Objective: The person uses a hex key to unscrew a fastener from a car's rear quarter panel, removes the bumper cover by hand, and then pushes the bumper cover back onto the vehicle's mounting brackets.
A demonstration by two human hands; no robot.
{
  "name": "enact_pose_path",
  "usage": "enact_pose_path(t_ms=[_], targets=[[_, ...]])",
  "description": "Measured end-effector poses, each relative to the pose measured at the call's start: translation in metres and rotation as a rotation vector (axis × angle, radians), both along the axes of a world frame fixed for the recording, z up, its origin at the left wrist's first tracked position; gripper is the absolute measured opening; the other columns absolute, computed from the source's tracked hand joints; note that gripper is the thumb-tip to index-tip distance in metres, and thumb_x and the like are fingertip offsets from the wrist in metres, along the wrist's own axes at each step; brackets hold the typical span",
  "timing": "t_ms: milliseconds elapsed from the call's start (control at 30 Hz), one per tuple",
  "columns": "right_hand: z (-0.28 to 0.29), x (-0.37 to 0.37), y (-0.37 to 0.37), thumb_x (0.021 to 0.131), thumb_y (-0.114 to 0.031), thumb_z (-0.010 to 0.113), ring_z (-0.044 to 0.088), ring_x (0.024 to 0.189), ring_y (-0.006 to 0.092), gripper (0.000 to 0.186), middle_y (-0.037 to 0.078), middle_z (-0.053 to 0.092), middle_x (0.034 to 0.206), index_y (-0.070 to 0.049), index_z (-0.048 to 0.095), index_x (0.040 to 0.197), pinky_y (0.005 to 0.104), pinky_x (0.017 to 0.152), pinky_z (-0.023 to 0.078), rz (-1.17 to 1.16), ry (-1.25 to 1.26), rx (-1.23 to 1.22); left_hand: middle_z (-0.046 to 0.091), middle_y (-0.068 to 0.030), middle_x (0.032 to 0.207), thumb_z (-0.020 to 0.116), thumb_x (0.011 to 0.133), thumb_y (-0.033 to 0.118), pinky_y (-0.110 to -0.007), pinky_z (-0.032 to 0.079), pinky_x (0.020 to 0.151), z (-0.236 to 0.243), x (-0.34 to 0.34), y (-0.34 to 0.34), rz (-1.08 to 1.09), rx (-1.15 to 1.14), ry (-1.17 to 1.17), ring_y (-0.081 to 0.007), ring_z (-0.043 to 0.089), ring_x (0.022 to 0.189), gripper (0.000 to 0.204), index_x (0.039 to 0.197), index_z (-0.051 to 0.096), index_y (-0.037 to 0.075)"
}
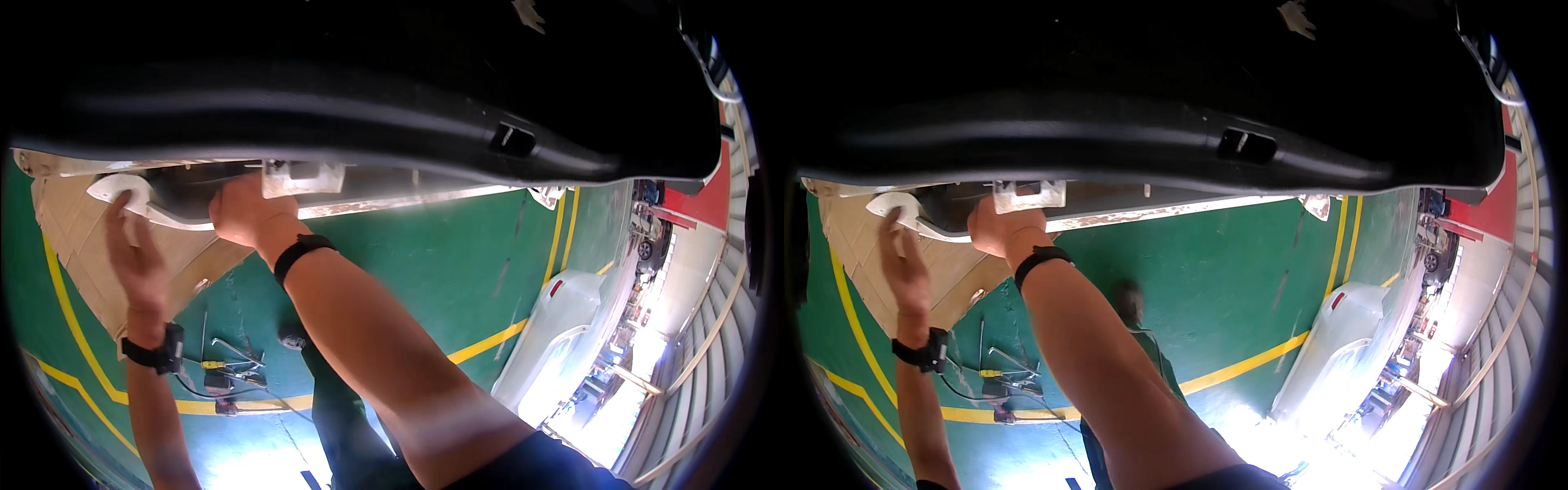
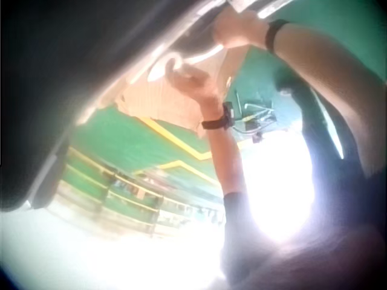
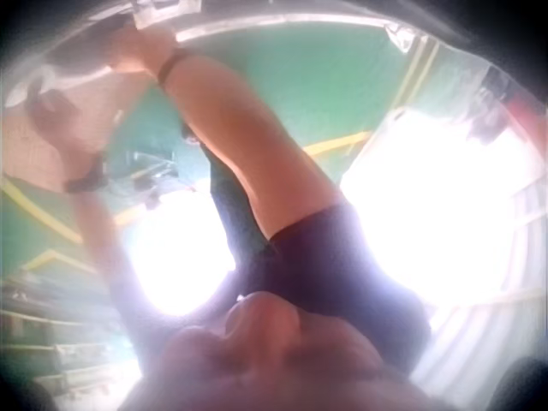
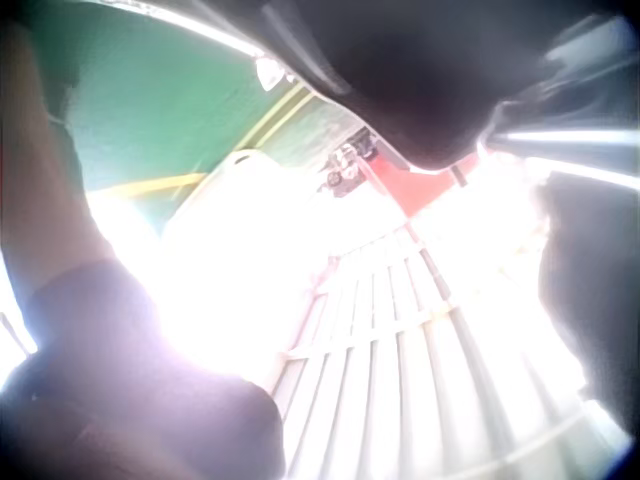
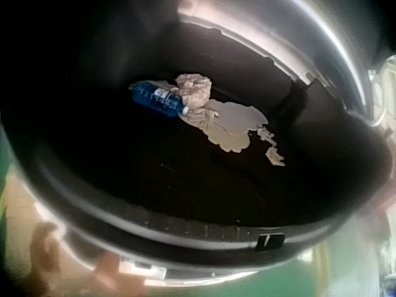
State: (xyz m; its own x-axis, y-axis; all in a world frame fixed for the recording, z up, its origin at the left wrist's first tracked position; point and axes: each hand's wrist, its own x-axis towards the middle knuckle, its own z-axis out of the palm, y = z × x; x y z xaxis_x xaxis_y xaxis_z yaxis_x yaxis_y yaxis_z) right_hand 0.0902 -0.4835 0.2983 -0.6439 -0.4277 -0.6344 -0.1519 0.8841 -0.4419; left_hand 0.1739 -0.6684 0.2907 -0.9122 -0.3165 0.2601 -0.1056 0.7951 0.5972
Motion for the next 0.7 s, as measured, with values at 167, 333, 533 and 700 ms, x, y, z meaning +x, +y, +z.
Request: enact_pose_path(t_ms=[167,333,533,700], targets=[[-0.004,0.004,0.007,0.089,-0.034,0.05,0.059,0.116,0.0301,0.044,0.013,0.06,0.126,-0.011,0.058,0.125,0.0407,0.098,0.047,-0.087,0.01,-0.086,0.06,-0.0221,0.103,0.043,0.095,0.01,-0.044,0.043,0.089,-0.006,-0.011,0.073,-0.323,-0.015,-0.098,-0.0402,0.056,0.096,0.021,0.104,0.058,0.0],[-0.03,0.007,0.006,0.083,-0.03,0.058,0.059,0.111,0.0343,0.047,0.017,0.062,0.119,-0.004,0.056,0.122,0.0438,0.095,0.044,-0.132,0.19,-0.368,0.063,-0.0193,0.094,0.039,0.097,0.028,-0.046,0.042,0.085,-0.042,-0.019,0.081,-0.084,0.086,-0.107,-0.0407,0.056,0.089,0.036,0.098,0.064,0.002],[-0.044,0.041,0.062,0.079,-0.021,0.059,0.059,0.083,0.033,0.02,0.013,0.062,0.087,-0.006,0.06,0.091,0.044,0.077,0.045,-0.426,0.737,-0.809,0.065,-0.0165,0.086,0.039,0.097,0.029,-0.046,0.042,0.079,-0.098,-0.024,0.049,-0.149,-0.525,-0.009,-0.0385,0.058,0.082,0.039,0.102,0.067,0.002],[-0.043,0.128,0.291,0.087,-0.009,0.053,0.057,0.09,0.0219,0.017,0.008,0.059,0.095,-0.002,0.059,0.101,0.0327,0.078,0.047,-0.797,0.44,-0.751,0.064,-0.0196,0.085,0.038,0.097,0.028,-0.049,0.042,0.08,-0.113,-0.014,0.029,-0.059,-0.657,-0.059,-0.0405,0.057,0.084,0.042,0.105,0.069,0.001]])
